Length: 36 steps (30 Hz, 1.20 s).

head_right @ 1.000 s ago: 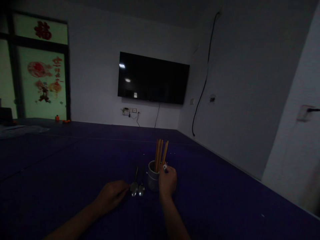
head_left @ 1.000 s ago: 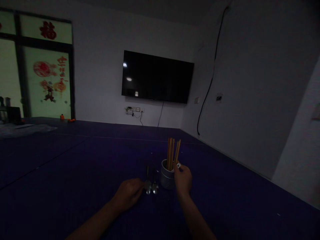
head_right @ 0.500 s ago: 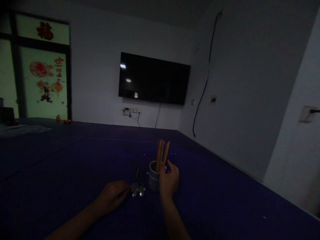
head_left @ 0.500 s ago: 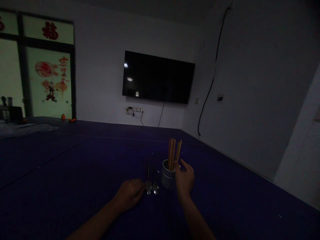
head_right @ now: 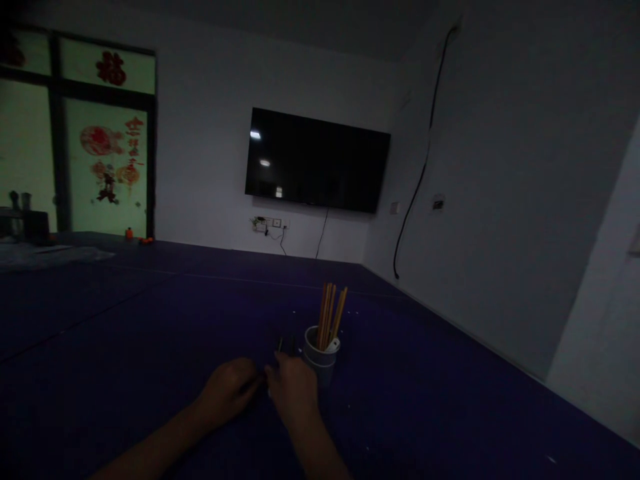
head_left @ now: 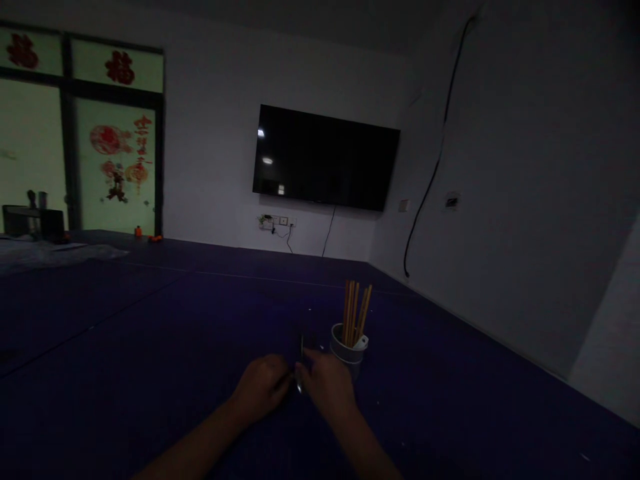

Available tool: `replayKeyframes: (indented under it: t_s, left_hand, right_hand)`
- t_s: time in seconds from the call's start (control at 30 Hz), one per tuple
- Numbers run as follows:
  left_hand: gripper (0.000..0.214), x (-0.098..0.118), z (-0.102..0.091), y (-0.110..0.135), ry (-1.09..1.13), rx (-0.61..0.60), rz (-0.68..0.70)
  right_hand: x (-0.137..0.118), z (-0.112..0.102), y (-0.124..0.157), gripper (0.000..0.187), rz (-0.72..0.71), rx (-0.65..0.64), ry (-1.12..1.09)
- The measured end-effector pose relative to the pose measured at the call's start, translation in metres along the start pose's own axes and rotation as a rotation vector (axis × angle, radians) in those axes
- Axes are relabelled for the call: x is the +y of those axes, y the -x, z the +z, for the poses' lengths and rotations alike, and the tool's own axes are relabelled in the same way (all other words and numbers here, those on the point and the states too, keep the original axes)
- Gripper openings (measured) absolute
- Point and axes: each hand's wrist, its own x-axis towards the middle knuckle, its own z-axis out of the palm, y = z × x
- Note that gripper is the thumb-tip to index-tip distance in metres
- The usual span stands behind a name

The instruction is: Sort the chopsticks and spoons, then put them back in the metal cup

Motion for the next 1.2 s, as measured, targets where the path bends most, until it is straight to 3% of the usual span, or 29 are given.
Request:
replayKeyframes:
  t_s: [0.1, 0.23, 0.83, 1.2]
  left_hand:
    - [0.022, -0.001, -0.001, -0.001, -0.042, 0.017, -0.028]
    - [0.03, 0.002, -0.004, -0.004, -0.046, 0.031, -0.049]
    - [0.025, 0.005, -0.002, -0.005, -0.002, -0.014, -0.109]
    - [0.041, 0.004, -0.003, -0.005, 0.08, 0.033, -0.169]
  right_hand:
    - [-0.001, 0.007, 0.002, 0.022, 0.081, -0.172, 0.101]
    - [0.006, 0.014, 0.003, 0.021, 0.105, -0.231, 0.133]
    - [0.009, 0.028, 0.004, 0.023, 0.162, -0.223, 0.141]
    - [0.001, 0.012, -0.001, 0.022, 0.156, -0.115, -0.058]
